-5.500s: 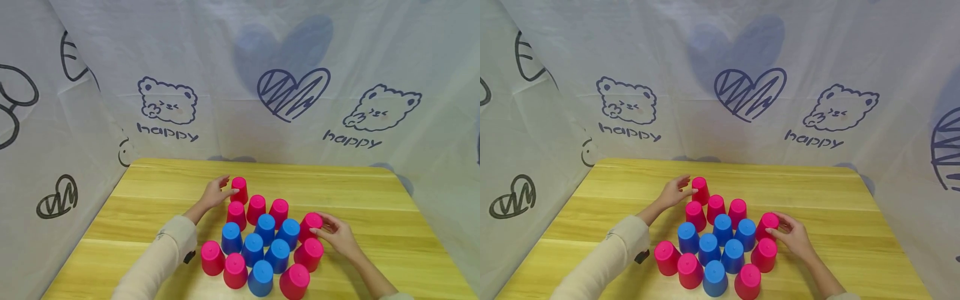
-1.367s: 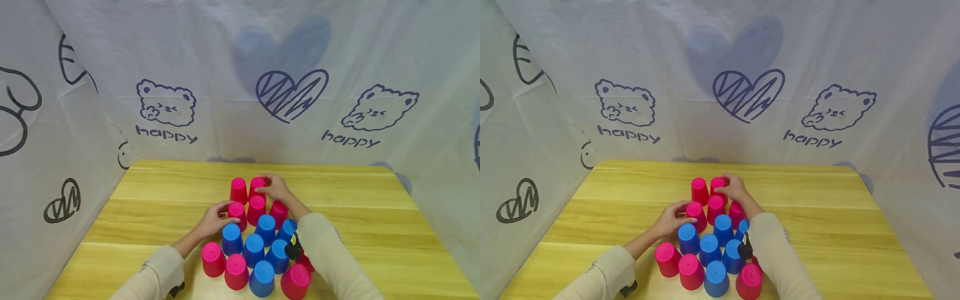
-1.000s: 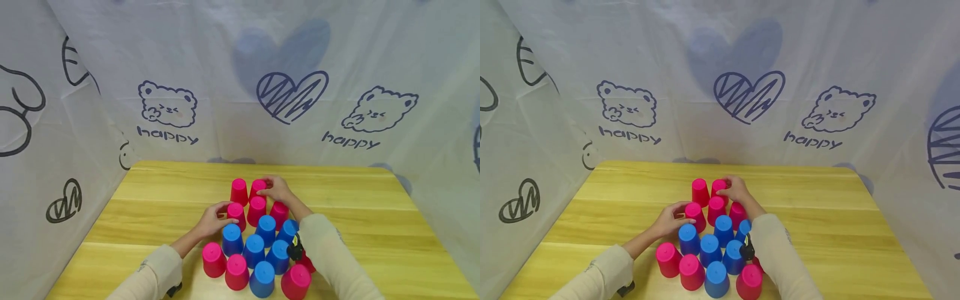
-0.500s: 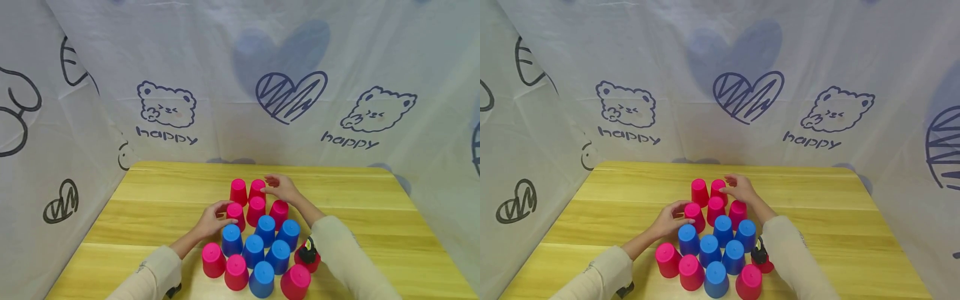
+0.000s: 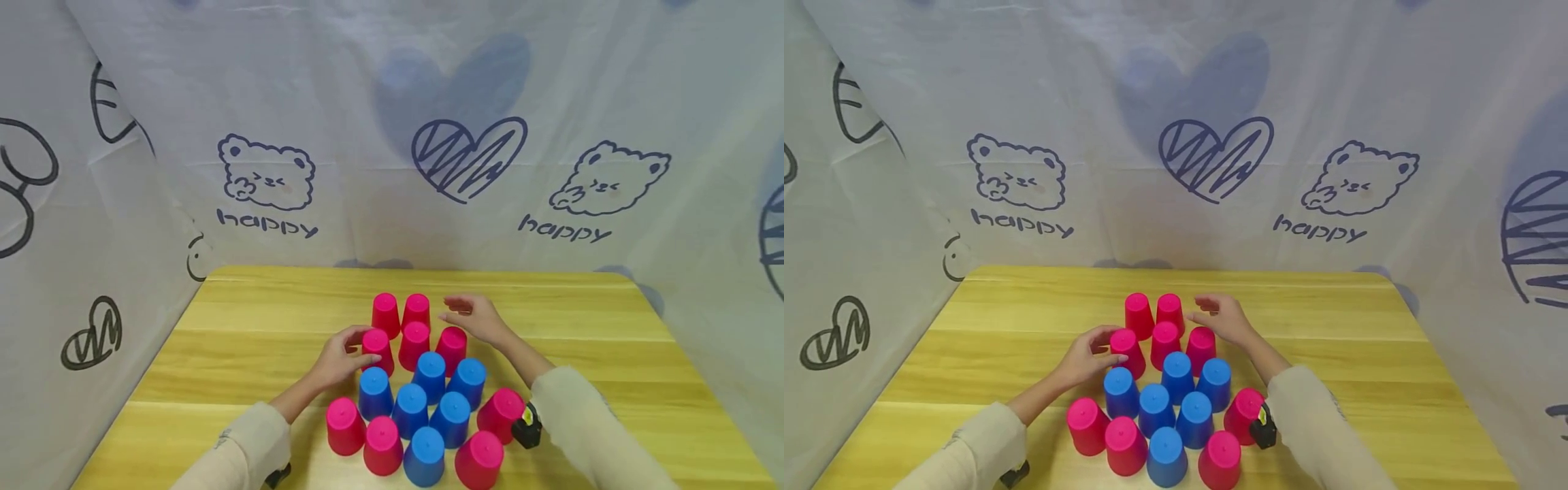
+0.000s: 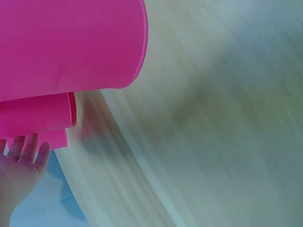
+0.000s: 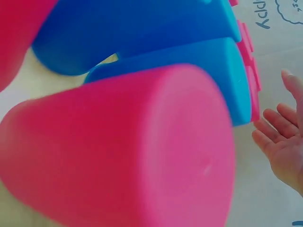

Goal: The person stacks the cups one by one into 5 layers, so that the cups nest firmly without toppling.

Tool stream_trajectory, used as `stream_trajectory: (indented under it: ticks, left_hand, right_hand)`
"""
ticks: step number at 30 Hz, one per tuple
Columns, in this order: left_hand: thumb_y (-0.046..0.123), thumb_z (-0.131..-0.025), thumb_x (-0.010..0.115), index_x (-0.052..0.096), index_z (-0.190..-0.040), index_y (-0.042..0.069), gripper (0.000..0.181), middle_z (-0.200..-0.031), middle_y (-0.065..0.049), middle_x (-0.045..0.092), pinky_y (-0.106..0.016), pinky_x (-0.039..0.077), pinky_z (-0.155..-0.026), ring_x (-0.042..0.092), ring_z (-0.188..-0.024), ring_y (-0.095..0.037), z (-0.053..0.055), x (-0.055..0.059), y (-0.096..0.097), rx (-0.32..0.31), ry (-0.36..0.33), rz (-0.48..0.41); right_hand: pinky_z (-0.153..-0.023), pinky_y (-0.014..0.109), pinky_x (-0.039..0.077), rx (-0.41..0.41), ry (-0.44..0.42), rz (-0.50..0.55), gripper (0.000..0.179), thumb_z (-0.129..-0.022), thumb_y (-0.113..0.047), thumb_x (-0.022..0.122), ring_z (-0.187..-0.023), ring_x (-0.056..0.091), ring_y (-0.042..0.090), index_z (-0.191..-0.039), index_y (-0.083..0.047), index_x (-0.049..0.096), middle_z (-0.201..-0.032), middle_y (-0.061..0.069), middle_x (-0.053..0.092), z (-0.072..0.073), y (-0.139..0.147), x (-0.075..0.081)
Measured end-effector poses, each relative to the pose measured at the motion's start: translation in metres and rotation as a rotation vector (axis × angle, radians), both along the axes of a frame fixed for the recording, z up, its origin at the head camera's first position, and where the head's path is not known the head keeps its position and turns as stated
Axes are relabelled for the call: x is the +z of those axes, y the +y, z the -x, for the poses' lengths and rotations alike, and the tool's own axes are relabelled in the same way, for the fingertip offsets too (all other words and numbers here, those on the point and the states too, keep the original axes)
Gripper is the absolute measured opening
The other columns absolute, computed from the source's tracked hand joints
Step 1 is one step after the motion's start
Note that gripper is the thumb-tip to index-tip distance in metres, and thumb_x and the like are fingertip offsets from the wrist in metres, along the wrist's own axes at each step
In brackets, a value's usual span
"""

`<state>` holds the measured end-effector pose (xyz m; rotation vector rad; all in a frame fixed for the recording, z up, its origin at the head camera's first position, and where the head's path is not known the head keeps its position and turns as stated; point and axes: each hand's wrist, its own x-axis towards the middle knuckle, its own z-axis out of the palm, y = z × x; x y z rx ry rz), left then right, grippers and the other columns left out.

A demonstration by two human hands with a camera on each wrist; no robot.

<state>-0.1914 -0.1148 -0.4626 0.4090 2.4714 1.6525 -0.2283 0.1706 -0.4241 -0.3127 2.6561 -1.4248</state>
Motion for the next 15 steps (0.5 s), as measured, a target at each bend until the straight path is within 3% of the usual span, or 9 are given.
stream_trajectory:
  ticks: [6, 7, 15]
  left_hand:
    - [0.015, -0.08, 0.072, 0.055, -0.123, 0.007, 0.048, -0.116, -0.011, 0.062, -0.044, 0.05, -0.091, 0.058, -0.107, -0.028, 0.0, 0.006, -0.003, 0.026, -0.016, 0.004]
    - [0.013, -0.08, 0.072, 0.054, -0.123, 0.006, 0.047, -0.116, -0.012, 0.062, -0.044, 0.05, -0.091, 0.058, -0.107, -0.028, -0.002, 0.011, -0.002, 0.026, -0.024, 0.003]
    - [0.016, -0.08, 0.072, 0.054, -0.124, 0.006, 0.048, -0.116, -0.012, 0.062, -0.042, 0.05, -0.091, 0.058, -0.107, -0.027, 0.004, 0.01, -0.006, 0.024, -0.008, 0.009]
  right_hand:
    - [-0.096, 0.046, 0.047, 0.033, 0.028, 0.023, 0.05, -0.084, -0.023, 0.068, -0.117, 0.054, 0.037, -0.126, 0.001, 0.053, -0.126, 0.021, 0.057, -0.011, 0.01, -0.01]
    - [-0.096, 0.046, 0.047, 0.037, 0.022, 0.031, 0.051, -0.084, -0.024, 0.068, -0.117, 0.053, 0.038, -0.126, 0.001, 0.053, -0.126, 0.02, 0.057, -0.013, 0.011, -0.01]
    - [-0.097, 0.048, 0.045, 0.082, -0.01, 0.027, 0.056, -0.081, -0.025, 0.071, -0.118, 0.053, 0.039, -0.127, 0.001, 0.052, -0.126, 0.021, 0.057, -0.023, 0.018, -0.013]
